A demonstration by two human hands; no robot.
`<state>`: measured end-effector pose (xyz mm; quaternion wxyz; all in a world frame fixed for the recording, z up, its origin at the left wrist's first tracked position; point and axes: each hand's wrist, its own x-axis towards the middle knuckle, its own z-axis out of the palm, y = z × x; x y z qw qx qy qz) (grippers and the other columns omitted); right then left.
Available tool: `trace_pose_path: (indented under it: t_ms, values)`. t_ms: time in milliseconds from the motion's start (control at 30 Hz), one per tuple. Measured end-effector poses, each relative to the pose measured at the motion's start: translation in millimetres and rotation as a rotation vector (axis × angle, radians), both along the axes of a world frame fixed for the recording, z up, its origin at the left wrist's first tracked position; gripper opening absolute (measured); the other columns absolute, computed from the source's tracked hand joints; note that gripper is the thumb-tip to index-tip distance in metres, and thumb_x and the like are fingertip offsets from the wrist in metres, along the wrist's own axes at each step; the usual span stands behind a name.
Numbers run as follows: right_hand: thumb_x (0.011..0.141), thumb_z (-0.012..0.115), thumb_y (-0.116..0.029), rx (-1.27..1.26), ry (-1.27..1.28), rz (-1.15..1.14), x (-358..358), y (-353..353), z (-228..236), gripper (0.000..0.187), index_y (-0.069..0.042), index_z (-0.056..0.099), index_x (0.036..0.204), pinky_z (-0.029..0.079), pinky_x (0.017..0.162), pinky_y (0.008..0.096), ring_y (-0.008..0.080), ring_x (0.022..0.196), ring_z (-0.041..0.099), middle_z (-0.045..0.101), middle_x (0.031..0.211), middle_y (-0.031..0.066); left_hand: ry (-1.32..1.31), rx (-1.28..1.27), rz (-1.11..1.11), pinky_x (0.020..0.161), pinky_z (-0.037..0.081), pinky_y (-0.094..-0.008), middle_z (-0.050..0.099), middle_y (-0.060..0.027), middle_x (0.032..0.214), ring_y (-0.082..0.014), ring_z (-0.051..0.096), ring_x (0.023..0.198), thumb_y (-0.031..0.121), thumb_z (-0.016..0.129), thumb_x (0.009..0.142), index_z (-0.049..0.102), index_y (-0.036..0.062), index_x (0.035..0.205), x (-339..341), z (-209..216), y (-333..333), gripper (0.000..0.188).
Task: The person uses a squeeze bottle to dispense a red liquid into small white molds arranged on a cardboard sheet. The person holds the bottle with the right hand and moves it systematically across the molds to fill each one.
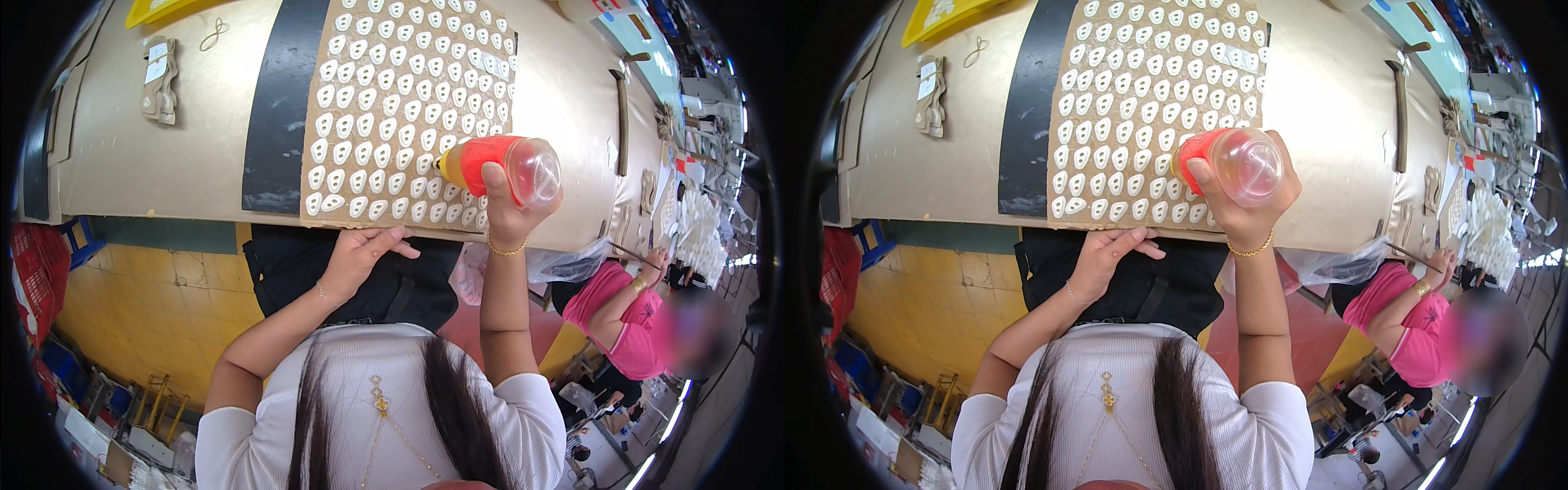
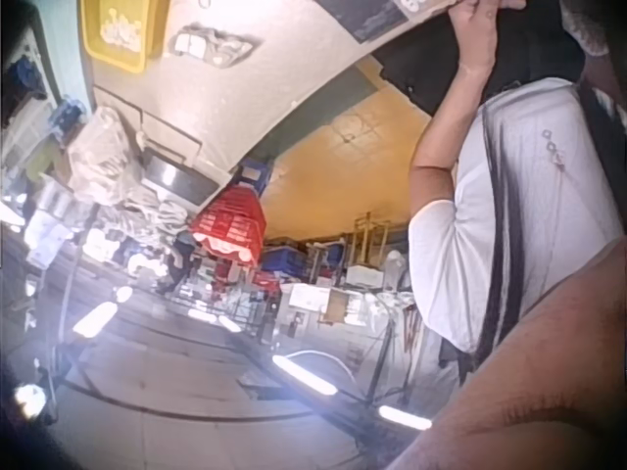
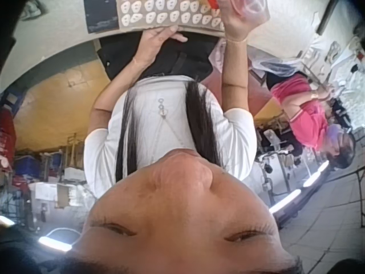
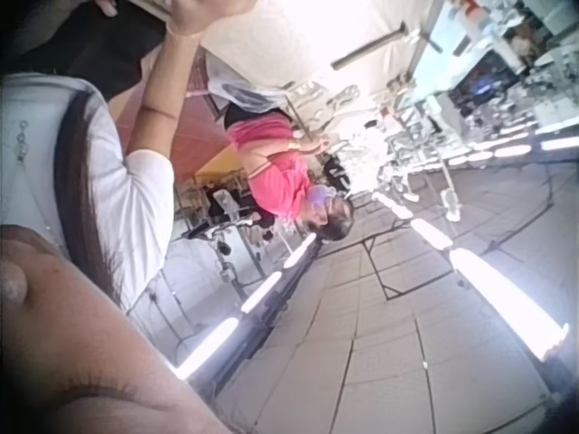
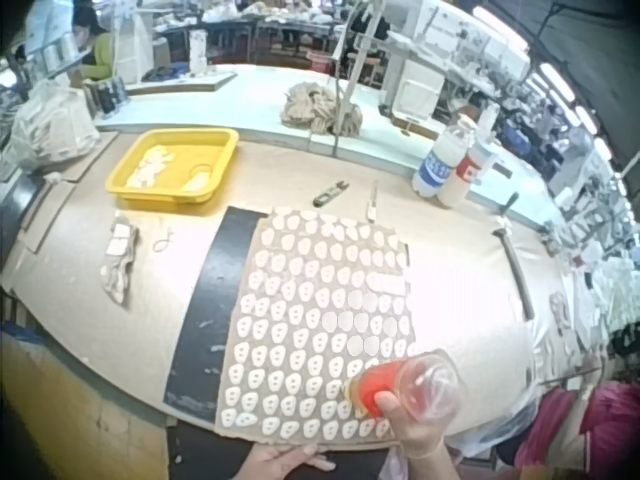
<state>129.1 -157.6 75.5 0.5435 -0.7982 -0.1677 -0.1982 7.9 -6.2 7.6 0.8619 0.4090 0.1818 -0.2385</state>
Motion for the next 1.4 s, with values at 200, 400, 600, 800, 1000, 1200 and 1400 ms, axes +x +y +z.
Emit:
trace_pose_path:
  t_ms: [200, 400, 600, 800, 1000, 1200, 1400]
  values:
    - [0.073, 0.069, -0.03, 0.158, -0.132, -0.093, 11.3, -8.0, 6.3, 0.042, 0.001, 0.052, 0.095, 0.048, 0.067, 0.029, 0.0166, 0.076, 0.057, 0.057, 0.085, 0.0095, 0.023, -0.011, -0.021, 0.093, 0.035, -0.0285, 0.066, -0.014, 0.082, -0.0153, 0.056, 0.094, 0.02, 0.051, 0.089, 0.06, -0.0059, 0.097, 0.3, -0.8, 1.2, 0.029]
    - [0.077, 0.059, -0.053, 0.908, -0.071, -0.253, 30.0, -52.1, 71.3, 0.056, -0.004, 0.049, 0.102, 0.051, 0.076, 0.0352, 0.0199, 0.088, 0.058, 0.058, 0.09, 0.0078, 0.006, 0.021, -0.042, 0.086, 0.039, -0.0248, 0.066, -0.0129, 0.083, -0.0129, 0.059, 0.086, 0.018, 0.053, 0.088, 0.06, -0.0064, 0.099, 1.2, -0.8, 0.9, 0.027]
    - [0.072, 0.065, -0.05, 1.491, 0.177, 0.402, 30.4, -112.7, 82.1, 0.058, 0.0, 0.051, 0.098, 0.048, 0.066, 0.0277, 0.018, 0.08, 0.055, 0.057, 0.085, 0.0077, 0.023, 0.033, -0.016, 0.091, 0.036, -0.0282, 0.066, -0.0143, 0.085, -0.015, 0.058, 0.09, 0.019, 0.052, 0.088, 0.059, -0.0066, 0.099, 0.1, 3.8, 1.2, 0.029]
    - [0.084, 0.051, -0.047, 0.815, 0.328, 0.083, 32.0, -71.6, 25.3, 0.048, -0.003, 0.05, 0.103, 0.048, 0.074, 0.0348, 0.02, 0.085, 0.057, 0.057, 0.093, 0.01, 0.022, 0.067, 0.051, 0.087, 0.04, -0.0266, 0.065, -0.0139, 0.087, -0.0158, 0.06, 0.088, 0.02, 0.053, 0.088, 0.06, -0.0052, 0.099, -6.0, 3.7, -4.6, 0.028]
    - [0.07, 0.075, -0.023, -0.002, 0.265, 0.359, 49.9, -4.4, 30.3, 0.033, -0.001, 0.062, 0.091, 0.049, 0.067, 0.025, 0.0123, 0.073, 0.062, 0.065, 0.081, 0.0062, -0.002, 0.115, 0.15, 0.085, 0.041, -0.0297, 0.064, -0.0167, 0.089, -0.018, 0.06, 0.087, 0.021, 0.051, 0.088, 0.058, -0.0043, 0.102, -16.5, 8.3, -16.4, 0.029]
    - [0.064, 0.078, -0.031, -0.222, 0.125, 0.49, 60.6, 6.4, 22.3, 0.041, -0.002, 0.064, 0.089, 0.051, 0.065, 0.0268, 0.0175, 0.074, 0.065, 0.066, 0.082, 0.0086, 0.001, 0.115, 0.258, 0.082, 0.042, -0.0279, 0.064, -0.0165, 0.09, -0.0169, 0.06, 0.086, 0.021, 0.049, 0.089, 0.058, -0.0028, 0.102, -30.4, 8.2, -31.6, 0.028]
    - [0.062, 0.078, -0.033, -0.326, -0.028, 0.586, 59.2, 18.0, 28.4, 0.038, -0.004, 0.066, 0.084, 0.05, 0.061, 0.0272, 0.019, 0.067, 0.063, 0.064, 0.074, 0.0079, 0.026, 0.119, 0.359, 0.08, 0.042, -0.0271, 0.064, -0.0168, 0.09, -0.0178, 0.06, 0.086, 0.02, 0.047, 0.09, 0.057, -0.003, 0.102, -43.1, 6.5, -40.2, 0.028]
